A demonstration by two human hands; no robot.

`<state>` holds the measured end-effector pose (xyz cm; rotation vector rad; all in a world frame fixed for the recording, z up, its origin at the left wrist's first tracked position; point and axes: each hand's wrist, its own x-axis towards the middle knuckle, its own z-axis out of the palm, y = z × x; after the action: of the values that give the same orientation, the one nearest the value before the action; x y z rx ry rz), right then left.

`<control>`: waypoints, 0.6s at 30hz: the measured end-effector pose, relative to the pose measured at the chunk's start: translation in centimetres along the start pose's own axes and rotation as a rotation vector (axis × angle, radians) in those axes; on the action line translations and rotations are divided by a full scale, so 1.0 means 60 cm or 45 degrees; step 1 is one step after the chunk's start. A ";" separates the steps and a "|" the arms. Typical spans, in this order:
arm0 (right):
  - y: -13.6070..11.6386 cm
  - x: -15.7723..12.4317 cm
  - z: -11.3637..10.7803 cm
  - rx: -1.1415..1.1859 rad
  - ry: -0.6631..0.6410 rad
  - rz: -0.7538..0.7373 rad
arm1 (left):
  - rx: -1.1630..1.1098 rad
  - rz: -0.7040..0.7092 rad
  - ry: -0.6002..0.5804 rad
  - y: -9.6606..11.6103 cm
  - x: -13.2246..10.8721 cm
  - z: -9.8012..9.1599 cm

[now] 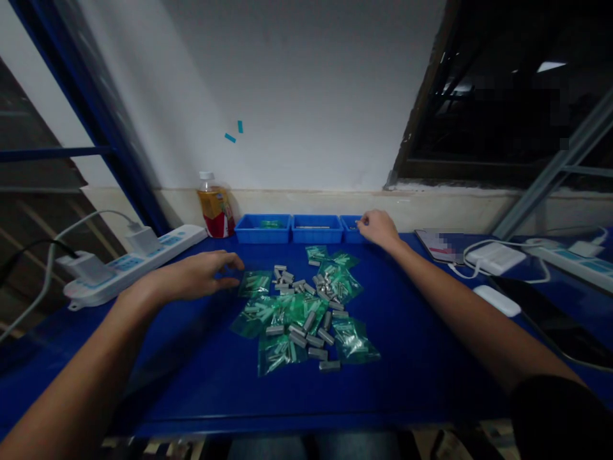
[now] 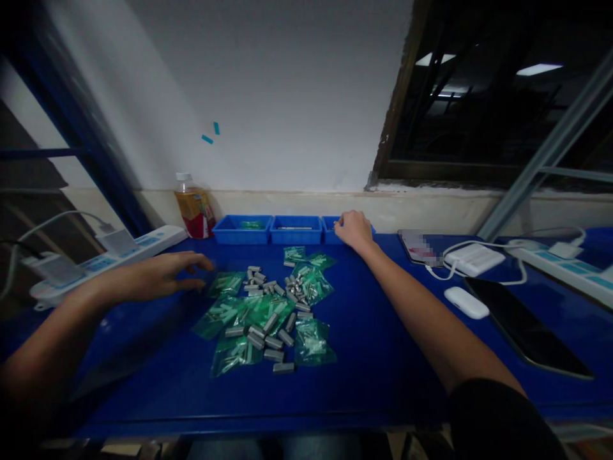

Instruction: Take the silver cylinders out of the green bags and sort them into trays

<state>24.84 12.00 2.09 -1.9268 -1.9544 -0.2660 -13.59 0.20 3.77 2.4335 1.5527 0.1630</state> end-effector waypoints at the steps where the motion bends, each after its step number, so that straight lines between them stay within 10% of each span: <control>1: 0.007 0.013 0.005 -0.008 -0.030 0.044 | 0.001 0.004 -0.018 -0.006 -0.005 0.005; 8: -0.001 0.017 0.015 0.001 -0.029 0.138 | 0.085 0.047 -0.058 -0.005 0.014 0.040; 18: -0.074 -0.179 -0.036 0.454 0.238 -0.586 | -0.282 0.167 0.162 0.021 0.042 0.045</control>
<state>20.59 1.11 0.38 -1.1799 -2.1239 -0.1933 -10.79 1.57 1.43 2.3868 1.3423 0.4956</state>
